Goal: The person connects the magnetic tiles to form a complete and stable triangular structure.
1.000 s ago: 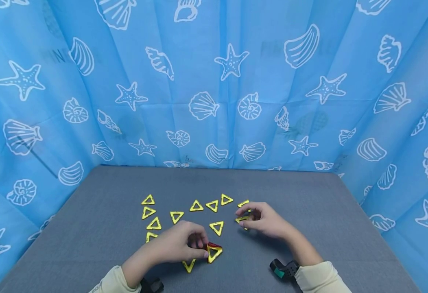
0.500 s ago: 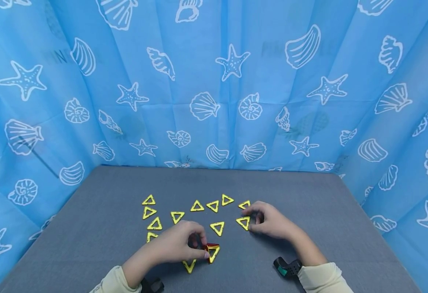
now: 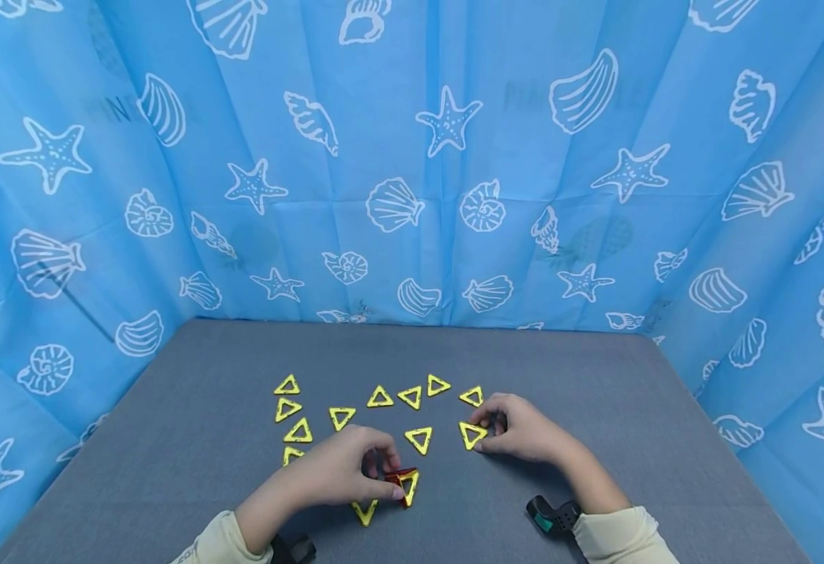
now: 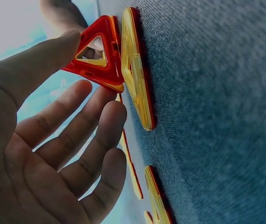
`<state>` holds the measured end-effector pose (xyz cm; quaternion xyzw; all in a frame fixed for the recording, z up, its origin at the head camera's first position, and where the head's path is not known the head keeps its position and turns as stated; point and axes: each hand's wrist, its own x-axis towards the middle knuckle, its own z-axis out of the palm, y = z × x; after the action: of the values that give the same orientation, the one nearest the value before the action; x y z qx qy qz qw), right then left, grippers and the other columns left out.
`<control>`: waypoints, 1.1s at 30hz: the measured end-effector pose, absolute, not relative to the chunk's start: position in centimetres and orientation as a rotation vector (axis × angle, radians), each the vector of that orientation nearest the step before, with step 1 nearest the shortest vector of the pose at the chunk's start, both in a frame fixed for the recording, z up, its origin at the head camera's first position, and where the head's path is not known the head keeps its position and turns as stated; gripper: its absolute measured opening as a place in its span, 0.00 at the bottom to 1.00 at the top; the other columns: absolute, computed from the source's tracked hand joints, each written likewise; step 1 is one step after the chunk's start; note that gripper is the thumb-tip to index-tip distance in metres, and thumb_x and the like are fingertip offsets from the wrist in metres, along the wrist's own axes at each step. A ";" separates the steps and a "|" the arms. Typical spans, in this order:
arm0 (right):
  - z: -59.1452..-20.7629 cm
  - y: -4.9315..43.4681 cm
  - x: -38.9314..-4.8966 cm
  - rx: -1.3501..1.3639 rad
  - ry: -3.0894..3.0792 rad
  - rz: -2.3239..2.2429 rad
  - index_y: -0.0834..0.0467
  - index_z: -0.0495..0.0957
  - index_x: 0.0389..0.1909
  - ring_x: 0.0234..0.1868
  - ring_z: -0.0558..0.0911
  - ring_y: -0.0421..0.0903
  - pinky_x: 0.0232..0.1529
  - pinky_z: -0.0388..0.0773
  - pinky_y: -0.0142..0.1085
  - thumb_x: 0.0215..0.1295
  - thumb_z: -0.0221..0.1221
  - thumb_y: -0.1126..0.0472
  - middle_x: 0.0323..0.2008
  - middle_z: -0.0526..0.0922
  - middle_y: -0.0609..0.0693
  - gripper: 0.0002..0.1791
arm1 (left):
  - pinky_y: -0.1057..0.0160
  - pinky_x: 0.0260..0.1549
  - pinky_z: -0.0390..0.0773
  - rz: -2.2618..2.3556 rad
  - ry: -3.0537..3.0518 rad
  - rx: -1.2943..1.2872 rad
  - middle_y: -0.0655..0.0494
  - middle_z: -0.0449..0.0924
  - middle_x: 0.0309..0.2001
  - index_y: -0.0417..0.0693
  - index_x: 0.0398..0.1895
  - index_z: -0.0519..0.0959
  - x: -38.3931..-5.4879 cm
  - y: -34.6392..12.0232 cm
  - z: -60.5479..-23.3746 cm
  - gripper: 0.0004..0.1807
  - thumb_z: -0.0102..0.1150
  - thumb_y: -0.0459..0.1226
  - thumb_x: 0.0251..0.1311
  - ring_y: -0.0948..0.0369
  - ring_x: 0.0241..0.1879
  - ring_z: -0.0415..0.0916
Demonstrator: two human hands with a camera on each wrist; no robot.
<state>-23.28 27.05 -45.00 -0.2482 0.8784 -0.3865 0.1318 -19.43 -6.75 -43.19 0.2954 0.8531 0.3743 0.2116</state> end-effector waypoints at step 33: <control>-44.2 23.3 -21.4 -0.870 2.279 -1.114 0.55 0.87 0.48 0.33 0.81 0.35 0.33 0.79 0.32 0.67 0.72 0.57 0.39 0.87 0.45 0.12 | 0.68 0.29 0.76 1.028 2.358 0.771 0.65 0.82 0.29 0.58 0.33 0.85 -19.1 -6.5 -43.1 0.08 0.78 0.45 0.61 0.68 0.27 0.77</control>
<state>-21.43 23.26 -44.23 -0.3160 0.8274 -0.4045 0.2281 -19.11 -6.52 -43.14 0.2796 0.8554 0.3730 0.2260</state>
